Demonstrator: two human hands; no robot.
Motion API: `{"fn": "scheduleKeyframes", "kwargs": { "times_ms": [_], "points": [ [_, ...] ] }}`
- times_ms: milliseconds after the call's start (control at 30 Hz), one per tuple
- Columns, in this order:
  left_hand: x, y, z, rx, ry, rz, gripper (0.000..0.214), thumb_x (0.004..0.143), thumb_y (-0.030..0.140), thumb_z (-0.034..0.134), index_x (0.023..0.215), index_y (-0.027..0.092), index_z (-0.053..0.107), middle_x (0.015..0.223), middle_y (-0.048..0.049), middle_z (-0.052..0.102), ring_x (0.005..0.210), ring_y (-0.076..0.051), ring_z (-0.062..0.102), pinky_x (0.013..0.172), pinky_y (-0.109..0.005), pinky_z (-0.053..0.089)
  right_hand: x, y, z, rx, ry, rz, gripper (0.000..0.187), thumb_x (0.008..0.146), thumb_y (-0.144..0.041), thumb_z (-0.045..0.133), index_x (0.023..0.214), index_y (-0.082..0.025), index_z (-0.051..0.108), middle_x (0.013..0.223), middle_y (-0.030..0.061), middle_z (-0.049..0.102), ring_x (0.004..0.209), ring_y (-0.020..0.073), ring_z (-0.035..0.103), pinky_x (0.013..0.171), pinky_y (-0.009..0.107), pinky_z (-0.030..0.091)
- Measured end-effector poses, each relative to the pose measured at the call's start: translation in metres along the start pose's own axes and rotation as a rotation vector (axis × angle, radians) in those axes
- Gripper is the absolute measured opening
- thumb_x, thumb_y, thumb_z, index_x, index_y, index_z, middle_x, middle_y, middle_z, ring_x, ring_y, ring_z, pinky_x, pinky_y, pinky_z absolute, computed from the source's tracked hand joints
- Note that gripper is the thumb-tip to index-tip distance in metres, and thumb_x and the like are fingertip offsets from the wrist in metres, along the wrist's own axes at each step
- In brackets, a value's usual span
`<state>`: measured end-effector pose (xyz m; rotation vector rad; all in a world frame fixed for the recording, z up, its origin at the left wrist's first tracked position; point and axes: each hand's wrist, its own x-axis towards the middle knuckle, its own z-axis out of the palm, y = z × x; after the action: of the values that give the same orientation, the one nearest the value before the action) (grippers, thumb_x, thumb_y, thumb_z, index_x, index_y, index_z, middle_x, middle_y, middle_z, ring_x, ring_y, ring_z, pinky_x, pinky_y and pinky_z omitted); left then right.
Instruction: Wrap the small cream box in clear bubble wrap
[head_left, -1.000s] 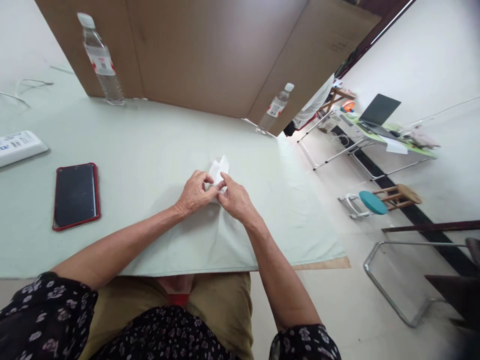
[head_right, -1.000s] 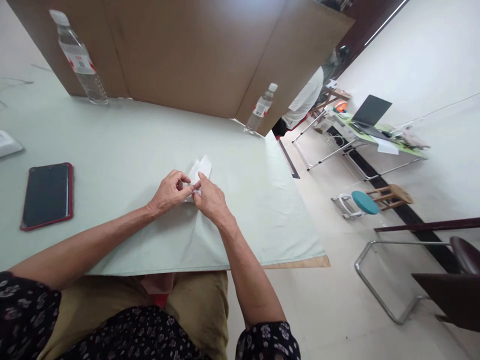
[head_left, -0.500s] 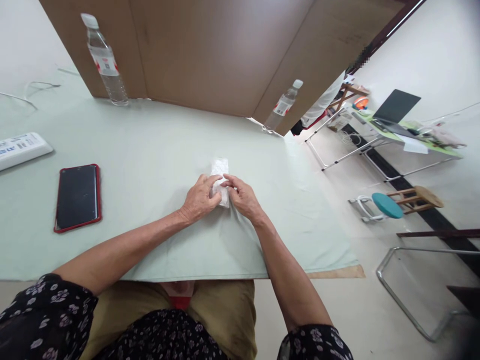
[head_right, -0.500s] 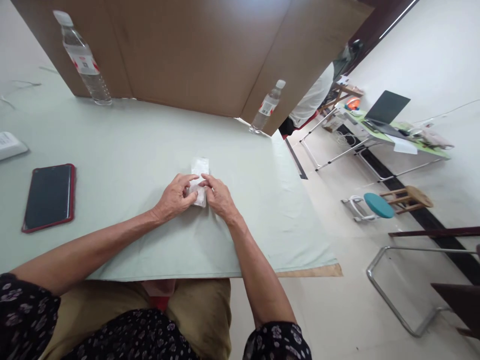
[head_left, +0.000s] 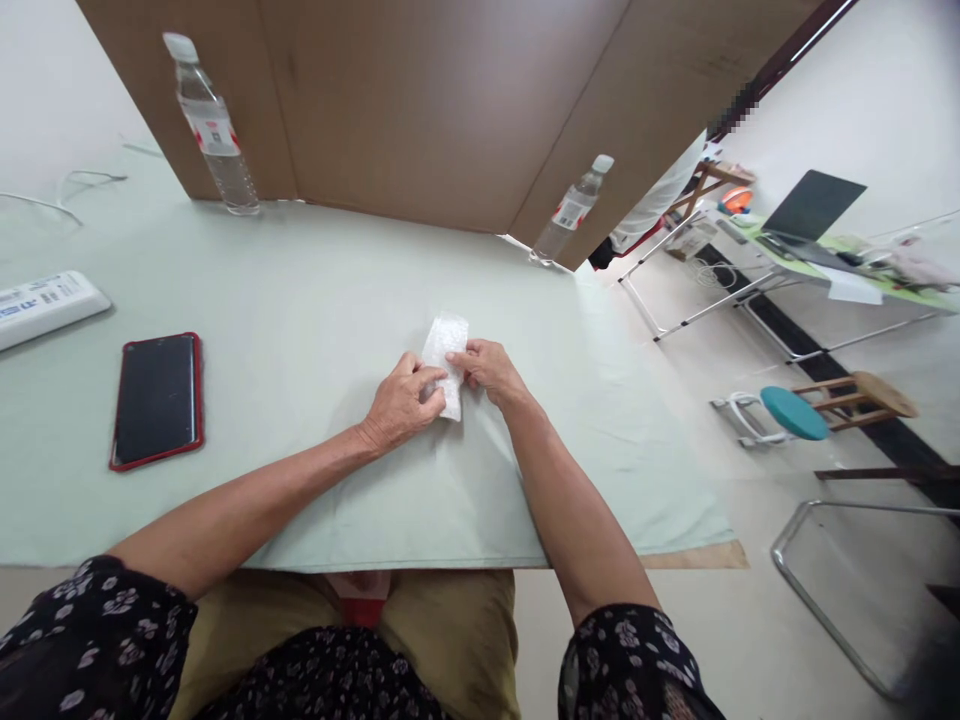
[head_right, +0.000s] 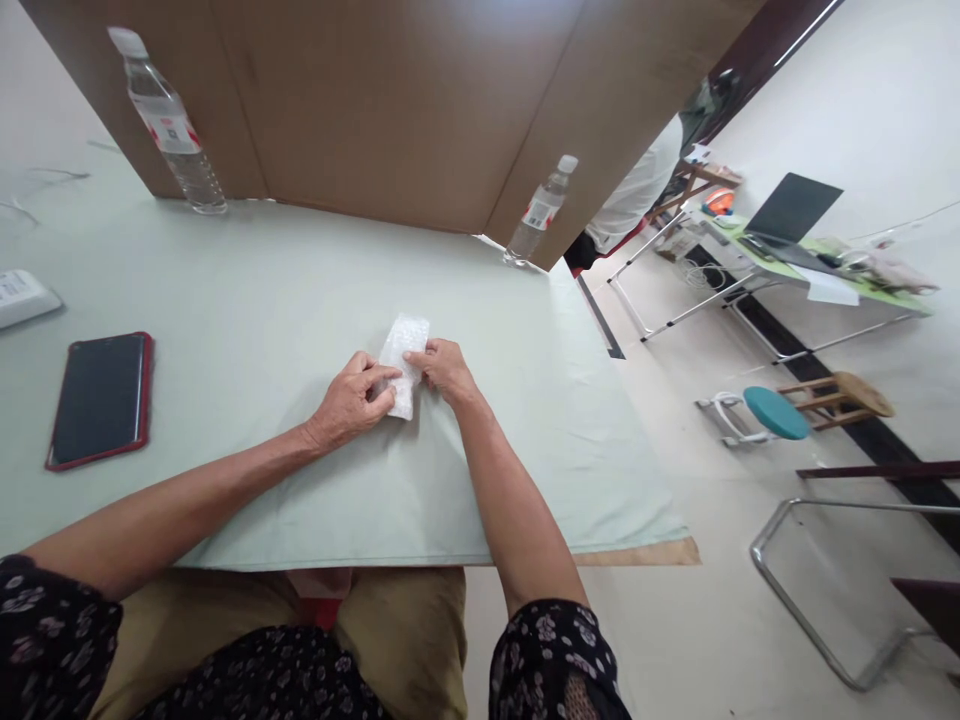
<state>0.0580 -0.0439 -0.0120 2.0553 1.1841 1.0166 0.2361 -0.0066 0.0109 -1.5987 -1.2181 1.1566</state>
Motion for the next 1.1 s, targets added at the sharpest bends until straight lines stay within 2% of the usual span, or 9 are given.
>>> {"fn": "scheduleKeyframes", "kwargs": {
  "times_ms": [167, 367, 433, 533, 633, 733, 833, 933, 1100],
  "points": [
    [0.001, 0.002, -0.003, -0.028, -0.031, -0.033, 0.030, 0.082, 0.024, 0.061, 0.108, 0.020, 0.075, 0.095, -0.0033, 0.054, 0.070, -0.013, 0.055, 0.072, -0.029, 0.052, -0.004, -0.003, 0.009, 0.136, -0.072, -0.194, 0.026, 0.062, -0.039, 0.081, 0.071, -0.017, 0.070, 0.067, -0.0019, 0.065, 0.066, 0.0135, 0.057, 0.065, 0.027, 0.047],
    [0.001, 0.002, -0.002, 0.069, 0.139, -0.041, 0.052, 0.074, 0.024, 0.069, 0.124, 0.016, 0.059, 0.110, -0.0100, 0.060, 0.105, -0.026, 0.058, 0.097, -0.044, 0.049, -0.034, 0.006, 0.003, 0.059, -0.061, -0.436, 0.026, 0.073, -0.048, 0.081, 0.079, -0.023, 0.077, 0.086, 0.0019, 0.071, 0.082, 0.0185, 0.064, 0.079, 0.033, 0.050],
    [0.002, -0.001, -0.002, 0.052, 0.137, -0.010, 0.060, 0.073, 0.026, 0.074, 0.129, 0.018, 0.055, 0.121, -0.0122, 0.059, 0.117, -0.029, 0.055, 0.102, -0.045, 0.046, -0.041, 0.009, 0.000, -0.025, -0.075, -0.521, 0.028, 0.076, -0.052, 0.079, 0.076, -0.024, 0.077, 0.088, 0.0035, 0.070, 0.084, 0.0194, 0.064, 0.079, 0.034, 0.050],
    [0.002, -0.006, -0.003, -0.006, 0.057, 0.029, 0.046, 0.075, 0.030, 0.077, 0.117, 0.020, 0.062, 0.133, -0.0141, 0.053, 0.129, -0.030, 0.050, 0.109, -0.047, 0.042, -0.051, 0.013, -0.005, -0.151, -0.109, -0.625, 0.026, 0.084, -0.050, 0.071, 0.079, -0.025, 0.077, 0.092, 0.0051, 0.070, 0.090, 0.0208, 0.065, 0.086, 0.038, 0.051],
    [0.002, -0.010, -0.004, -0.073, -0.004, 0.042, 0.024, 0.076, 0.024, 0.076, 0.097, 0.018, 0.065, 0.132, -0.0146, 0.053, 0.130, -0.030, 0.053, 0.109, -0.045, 0.043, -0.060, 0.020, -0.008, -0.313, -0.127, -0.707, 0.023, 0.085, -0.045, 0.071, 0.099, -0.027, 0.076, 0.106, 0.0067, 0.070, 0.106, 0.0241, 0.064, 0.099, 0.044, 0.049],
    [0.002, -0.013, -0.004, -0.135, -0.013, 0.049, 0.019, 0.075, 0.018, 0.073, 0.092, 0.018, 0.064, 0.127, -0.0135, 0.058, 0.125, -0.027, 0.057, 0.106, -0.043, 0.046, -0.068, 0.028, -0.007, -0.450, -0.123, -0.770, 0.044, 0.079, -0.042, 0.077, 0.119, -0.025, 0.068, 0.121, 0.0109, 0.067, 0.118, 0.0287, 0.059, 0.105, 0.050, 0.046],
    [0.003, -0.014, -0.006, -0.204, -0.015, 0.053, 0.017, 0.074, 0.020, 0.071, 0.090, 0.018, 0.064, 0.123, -0.0124, 0.063, 0.118, -0.026, 0.061, 0.104, -0.042, 0.047, -0.069, 0.032, -0.001, -0.481, -0.059, -0.817, 0.040, 0.082, -0.034, 0.072, 0.120, -0.022, 0.065, 0.121, 0.0132, 0.066, 0.117, 0.0284, 0.059, 0.104, 0.049, 0.047],
    [0.006, -0.012, -0.012, -0.299, -0.067, 0.078, 0.021, 0.080, 0.028, 0.064, 0.098, 0.018, 0.066, 0.123, -0.0128, 0.065, 0.119, -0.026, 0.062, 0.106, -0.041, 0.046, -0.066, 0.028, 0.002, -0.370, 0.024, -0.743, 0.027, 0.082, -0.034, 0.071, 0.106, -0.023, 0.069, 0.113, 0.0108, 0.068, 0.107, 0.0255, 0.063, 0.093, 0.042, 0.053],
    [0.007, -0.004, -0.020, -0.388, -0.288, 0.049, 0.055, 0.073, 0.038, 0.070, 0.121, 0.013, 0.064, 0.116, -0.0118, 0.069, 0.103, -0.026, 0.065, 0.090, -0.037, 0.052, -0.064, 0.019, -0.005, 0.023, -0.029, -0.281, 0.037, 0.075, -0.054, 0.075, 0.090, -0.020, 0.070, 0.083, 0.0031, 0.068, 0.072, 0.0179, 0.061, 0.062, 0.031, 0.051]
  ]
}}
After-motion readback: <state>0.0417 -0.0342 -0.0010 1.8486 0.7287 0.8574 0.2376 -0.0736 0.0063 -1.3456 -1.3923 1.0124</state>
